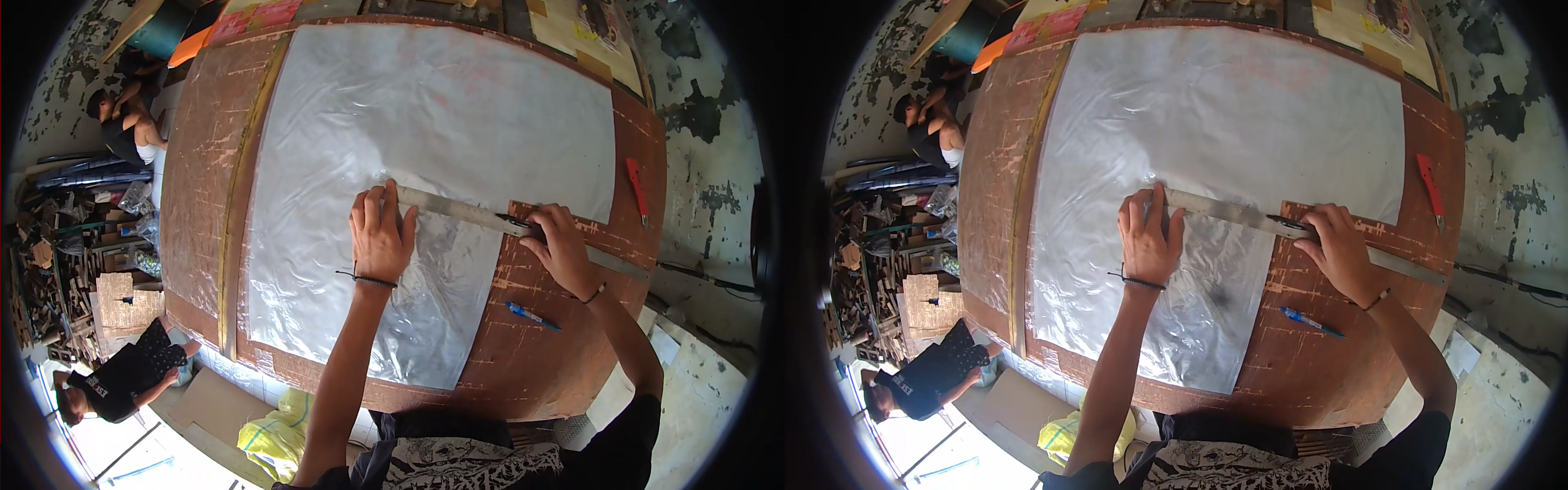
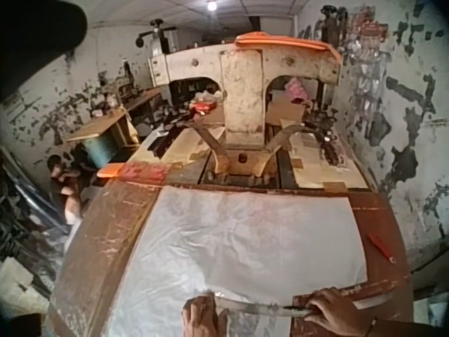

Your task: The person aligns a metal ruler across a translucent plastic sheet on a wooden table and marks lines on the sheet with a black marker.

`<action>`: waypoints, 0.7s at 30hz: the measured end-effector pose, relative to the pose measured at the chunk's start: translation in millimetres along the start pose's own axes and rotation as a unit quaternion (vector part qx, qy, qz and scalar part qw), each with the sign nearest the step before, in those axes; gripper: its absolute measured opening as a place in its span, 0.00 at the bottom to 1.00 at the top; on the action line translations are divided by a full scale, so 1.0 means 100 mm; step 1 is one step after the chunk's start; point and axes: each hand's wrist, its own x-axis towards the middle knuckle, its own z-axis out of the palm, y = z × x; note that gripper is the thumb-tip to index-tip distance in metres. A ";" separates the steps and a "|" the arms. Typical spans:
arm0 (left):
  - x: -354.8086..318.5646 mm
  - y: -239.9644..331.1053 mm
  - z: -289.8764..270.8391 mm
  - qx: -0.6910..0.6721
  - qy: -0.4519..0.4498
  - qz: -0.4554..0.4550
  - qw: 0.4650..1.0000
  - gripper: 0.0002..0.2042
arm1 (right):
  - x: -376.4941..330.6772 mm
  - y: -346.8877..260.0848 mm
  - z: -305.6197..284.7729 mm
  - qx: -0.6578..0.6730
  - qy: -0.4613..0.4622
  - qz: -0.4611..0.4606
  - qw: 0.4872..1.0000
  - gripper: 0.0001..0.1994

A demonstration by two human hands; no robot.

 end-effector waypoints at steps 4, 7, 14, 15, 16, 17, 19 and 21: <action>0.01 0.01 -0.03 -0.043 0.000 -0.023 0.999 0.28 | 0.03 -0.01 0.00 -0.008 -0.019 0.019 1.000 0.18; 0.00 -0.03 -0.01 -0.064 0.022 -0.012 0.998 0.26 | 0.12 0.00 -0.09 -0.037 -0.038 0.041 0.998 0.18; 0.00 -0.02 0.00 -0.059 0.021 -0.012 0.998 0.23 | 0.24 0.02 -0.20 -0.014 -0.052 -0.032 0.998 0.22; -0.01 -0.03 0.01 -0.059 0.020 -0.012 0.998 0.23 | 0.22 0.02 -0.17 -0.008 -0.059 -0.024 0.998 0.23; -0.01 -0.03 0.02 -0.055 0.024 -0.004 0.998 0.22 | 0.21 0.03 -0.15 -0.002 -0.065 -0.016 0.998 0.24; -0.01 -0.04 0.03 -0.051 0.028 0.004 0.998 0.22 | 0.21 0.03 -0.15 -0.001 -0.066 -0.015 0.998 0.24; -0.01 -0.05 0.03 -0.062 0.026 0.006 0.998 0.22 | 0.20 0.03 -0.17 -0.002 -0.068 -0.018 0.998 0.24; 0.00 -0.04 0.02 -0.073 0.025 0.009 0.997 0.22 | 0.16 0.03 -0.14 0.009 -0.064 -0.006 0.998 0.24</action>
